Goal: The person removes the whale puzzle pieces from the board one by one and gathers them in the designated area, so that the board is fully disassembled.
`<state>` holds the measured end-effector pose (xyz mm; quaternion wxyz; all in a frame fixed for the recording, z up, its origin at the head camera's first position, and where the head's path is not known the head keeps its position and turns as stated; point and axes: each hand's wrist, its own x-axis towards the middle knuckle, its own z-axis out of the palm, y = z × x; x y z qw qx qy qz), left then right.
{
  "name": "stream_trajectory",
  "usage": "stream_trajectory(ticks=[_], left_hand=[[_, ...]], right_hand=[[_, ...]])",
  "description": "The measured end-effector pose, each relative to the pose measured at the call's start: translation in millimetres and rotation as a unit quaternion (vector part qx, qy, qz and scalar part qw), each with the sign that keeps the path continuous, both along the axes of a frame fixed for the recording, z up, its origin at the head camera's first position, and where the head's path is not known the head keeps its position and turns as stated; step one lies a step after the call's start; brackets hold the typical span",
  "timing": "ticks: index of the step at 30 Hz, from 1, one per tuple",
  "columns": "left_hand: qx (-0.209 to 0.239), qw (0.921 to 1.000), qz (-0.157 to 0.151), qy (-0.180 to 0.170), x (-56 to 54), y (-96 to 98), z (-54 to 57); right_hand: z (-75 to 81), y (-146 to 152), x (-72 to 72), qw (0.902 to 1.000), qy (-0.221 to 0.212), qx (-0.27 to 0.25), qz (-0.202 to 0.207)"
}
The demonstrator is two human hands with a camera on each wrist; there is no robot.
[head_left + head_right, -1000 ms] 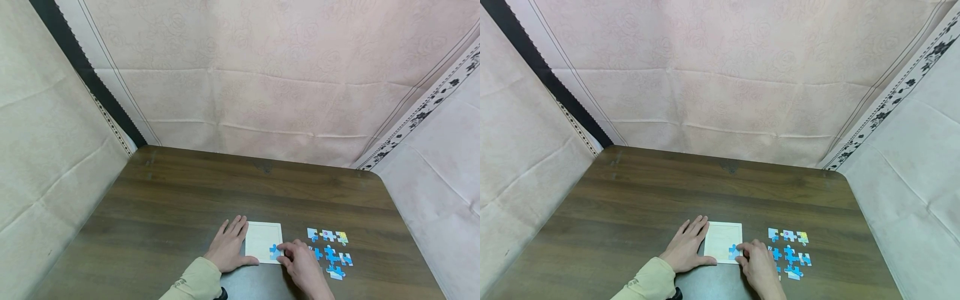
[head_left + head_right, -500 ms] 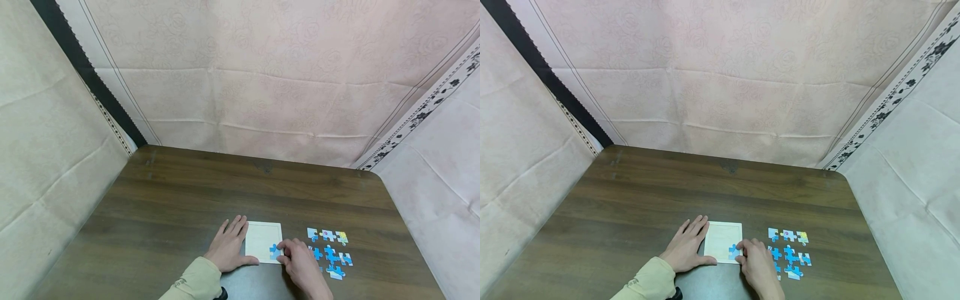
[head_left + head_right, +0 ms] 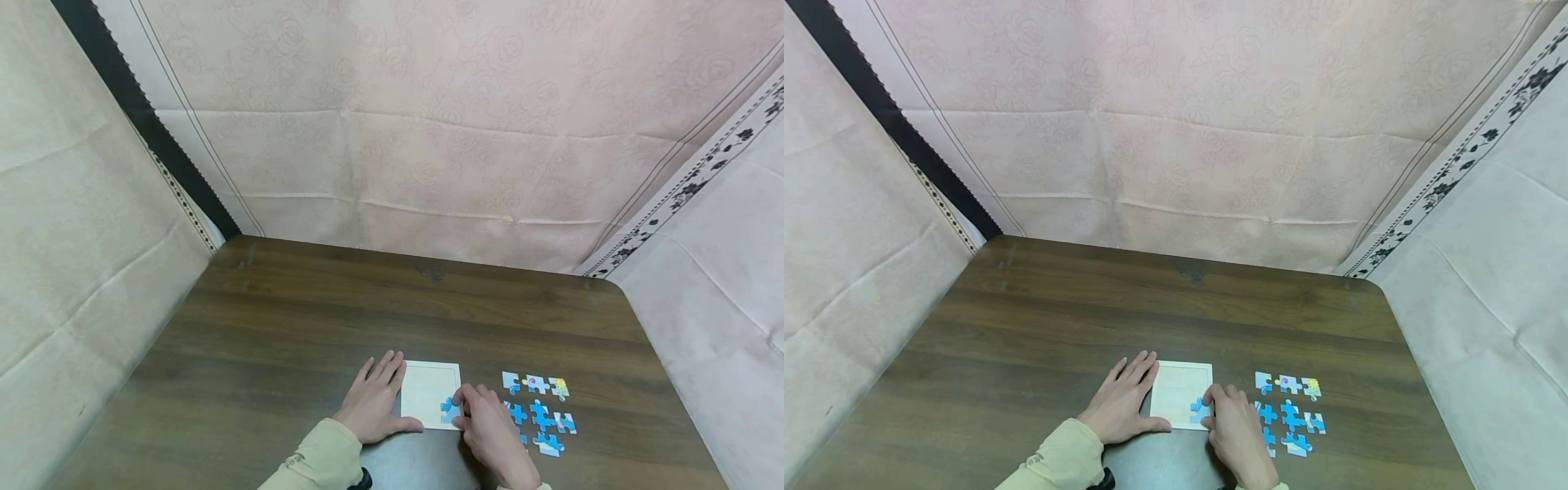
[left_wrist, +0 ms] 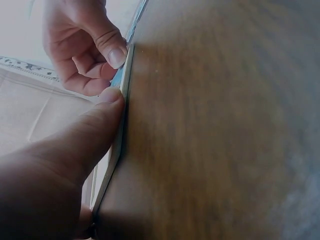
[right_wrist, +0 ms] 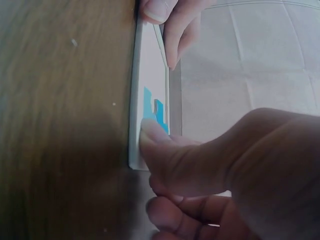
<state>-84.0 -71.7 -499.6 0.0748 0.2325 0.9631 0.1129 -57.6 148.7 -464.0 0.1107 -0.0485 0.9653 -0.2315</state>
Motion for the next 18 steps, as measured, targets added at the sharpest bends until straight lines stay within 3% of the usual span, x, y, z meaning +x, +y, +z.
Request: stream_trajectory(ticks=[13, 18], left_hand=[[0.004, 0.9999, -0.004, 0.009, 1.1, -0.9, -0.2], [0.01, 0.9999, -0.005, 0.011, 0.8, -1.3, -0.7]], right_hand=[[-0.9, -1.3, 0.1, 0.9995, 0.005, -0.014, -0.027], [0.0, 0.3, 0.9, 0.9993, 0.005, -0.033, -0.019]])
